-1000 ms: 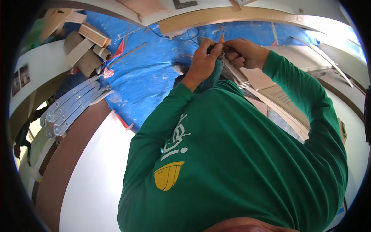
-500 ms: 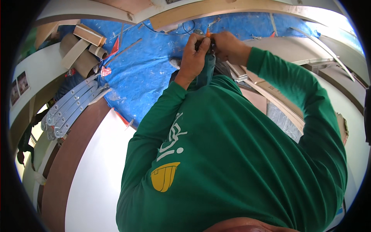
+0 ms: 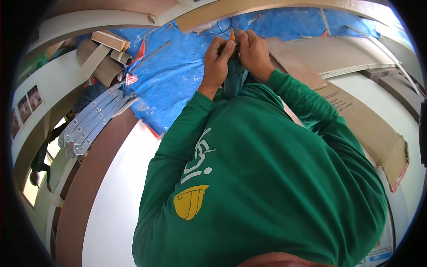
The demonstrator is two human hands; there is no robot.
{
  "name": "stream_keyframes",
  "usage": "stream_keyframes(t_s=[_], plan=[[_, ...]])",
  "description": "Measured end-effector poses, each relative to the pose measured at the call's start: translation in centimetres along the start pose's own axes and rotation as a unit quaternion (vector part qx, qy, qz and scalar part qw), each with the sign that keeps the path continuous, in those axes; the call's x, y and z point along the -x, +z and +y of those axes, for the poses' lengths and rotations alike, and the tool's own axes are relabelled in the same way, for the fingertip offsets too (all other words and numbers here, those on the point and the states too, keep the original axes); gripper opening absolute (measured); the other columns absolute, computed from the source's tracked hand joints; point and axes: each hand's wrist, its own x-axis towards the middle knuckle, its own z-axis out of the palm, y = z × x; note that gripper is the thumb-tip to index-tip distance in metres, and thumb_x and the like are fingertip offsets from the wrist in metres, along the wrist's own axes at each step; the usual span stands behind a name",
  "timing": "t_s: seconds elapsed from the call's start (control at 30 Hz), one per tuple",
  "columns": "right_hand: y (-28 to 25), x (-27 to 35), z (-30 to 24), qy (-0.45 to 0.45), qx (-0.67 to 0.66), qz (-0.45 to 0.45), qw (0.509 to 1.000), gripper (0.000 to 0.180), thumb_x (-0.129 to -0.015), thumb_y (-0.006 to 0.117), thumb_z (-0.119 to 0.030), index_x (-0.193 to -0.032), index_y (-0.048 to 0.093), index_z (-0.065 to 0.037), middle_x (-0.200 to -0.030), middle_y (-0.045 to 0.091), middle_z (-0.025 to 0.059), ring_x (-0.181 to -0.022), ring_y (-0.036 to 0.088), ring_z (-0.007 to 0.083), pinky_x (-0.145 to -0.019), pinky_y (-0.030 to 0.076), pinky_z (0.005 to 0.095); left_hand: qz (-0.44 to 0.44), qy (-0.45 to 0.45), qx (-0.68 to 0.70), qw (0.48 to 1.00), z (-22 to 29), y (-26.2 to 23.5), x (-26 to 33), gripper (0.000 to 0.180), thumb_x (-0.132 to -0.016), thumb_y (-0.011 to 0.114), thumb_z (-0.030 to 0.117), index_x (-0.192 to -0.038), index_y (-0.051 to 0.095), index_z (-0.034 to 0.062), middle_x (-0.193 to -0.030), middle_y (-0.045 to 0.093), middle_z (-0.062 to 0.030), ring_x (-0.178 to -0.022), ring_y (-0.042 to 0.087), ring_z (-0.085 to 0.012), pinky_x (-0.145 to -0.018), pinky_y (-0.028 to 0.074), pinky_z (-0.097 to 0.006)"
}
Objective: The person uses a power drill to fasten screws into a wooden shelf or cabinet frame. They retrieve a small wooden block from a toolbox and continue drilling into the wooden structure.
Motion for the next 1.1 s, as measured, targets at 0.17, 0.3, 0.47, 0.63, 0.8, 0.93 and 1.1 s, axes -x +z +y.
stream_keyframes(t_s=[0.17, 0.3, 0.47, 0.63, 0.8, 0.93, 1.1], plan=[[2.6, -0.4, 0.5, -0.128, 0.085, 0.104, 0.983, 0.027, -0.107, 0.06, -0.021, -0.09, 0.059, 0.0, -0.082, 0.066, 0.0262, -0.079, 0.067, 0.047, -0.067, 0.051, 0.0549, 0.043, 0.016, -0.056, 0.997, -1.6, -0.9, -0.7, 0.029, -0.112, 0.065, 0.029, -0.1, 0.064, 0.0025, -0.09, 0.062, 0.0003, -0.085, 0.051, -0.0087, -0.077, 0.045, -0.027], [6.9, -3.9, 2.2, -0.144, 0.037, 0.095, 0.984, 0.026, -0.103, 0.068, -0.023, -0.088, 0.055, -0.005, -0.07, 0.064, 0.0182, -0.067, 0.067, 0.0411, -0.06, 0.051, 0.0502, 0.071, -0.055, 0.102, 0.991, -1.7, -2.7, -3.3, 0.029, -0.113, 0.06, 0.03, -0.111, 0.07, 0.0019, -0.101, 0.068, -0.002, -0.092, 0.059, -0.0116, -0.082, 0.05, -0.03], [0.1, -8.4, -1.8, -0.358, 0.086, -0.005, 0.93, 0.03, -0.1, 0.073, -0.029, -0.101, 0.054, -0.006, -0.076, 0.067, 0.0161, -0.071, 0.071, 0.0383, -0.059, 0.053, 0.0482, -0.022, -0.1, 0.19, 0.976, 3.0, -4.4, -6.4, 0.033, -0.115, 0.055, 0.031, -0.123, 0.067, 0.0018, -0.108, 0.073, -0.0073, -0.095, 0.07, -0.0197, -0.089, 0.058, -0.036], [-5.8, -7.4, -5.5, -0.407, 0.087, -0.208, 0.885, 0.03, -0.1, 0.07, -0.019, -0.119, 0.052, -0.004, -0.092, 0.07, 0.0188, -0.083, 0.072, 0.0431, -0.064, 0.055, 0.0539, -0.106, -0.174, 0.27, 0.941, 4.8, -5.1, -3.3, 0.037, -0.115, 0.052, 0.033, -0.131, 0.064, 0.0027, -0.103, 0.073, -0.0136, -0.083, 0.072, -0.0227, -0.077, 0.064, -0.044], [-7.6, -6.7, -5.5, -0.282, 0.132, -0.323, 0.893, 0.031, -0.101, 0.066, -0.013, -0.126, 0.051, -0.006, -0.091, 0.069, 0.0199, -0.08, 0.071, 0.0469, -0.066, 0.057, 0.0549, -0.069, -0.196, 0.283, 0.936, 3.2, -4.7, -3.4, 0.039, -0.114, 0.054, 0.039, -0.131, 0.064, 0.0049, -0.104, 0.073, -0.0105, -0.082, 0.071, -0.0224, -0.077, 0.066, -0.046], [-7.4, -6.9, -5.4, -0.315, 0.202, -0.3, 0.878, 0.034, -0.093, 0.068, -0.01, -0.123, 0.053, -0.01, -0.095, 0.069, 0.0169, -0.085, 0.072, 0.043, -0.071, 0.059, 0.0525, -0.06, -0.205, 0.283, 0.935, 2.7, -4.7, -3.8, 0.043, -0.115, 0.053, 0.043, -0.126, 0.066, 0.0047, -0.099, 0.072, -0.011, -0.081, 0.071, -0.0229, -0.076, 0.066, -0.044], [-7.0, -8.7, -4.9, -0.547, 0.254, -0.197, 0.773, 0.026, -0.085, 0.07, -0.015, -0.11, 0.061, -0.015, -0.105, 0.069, 0.0101, -0.103, 0.071, 0.0324, -0.083, 0.06, 0.0477, -0.087, -0.22, 0.283, 0.93, 2.8, -4.9, -3.2, 0.046, -0.115, 0.052, 0.043, -0.122, 0.067, 0.0003, -0.096, 0.072, -0.0146, -0.083, 0.072, -0.0256, -0.078, 0.064, -0.042]])
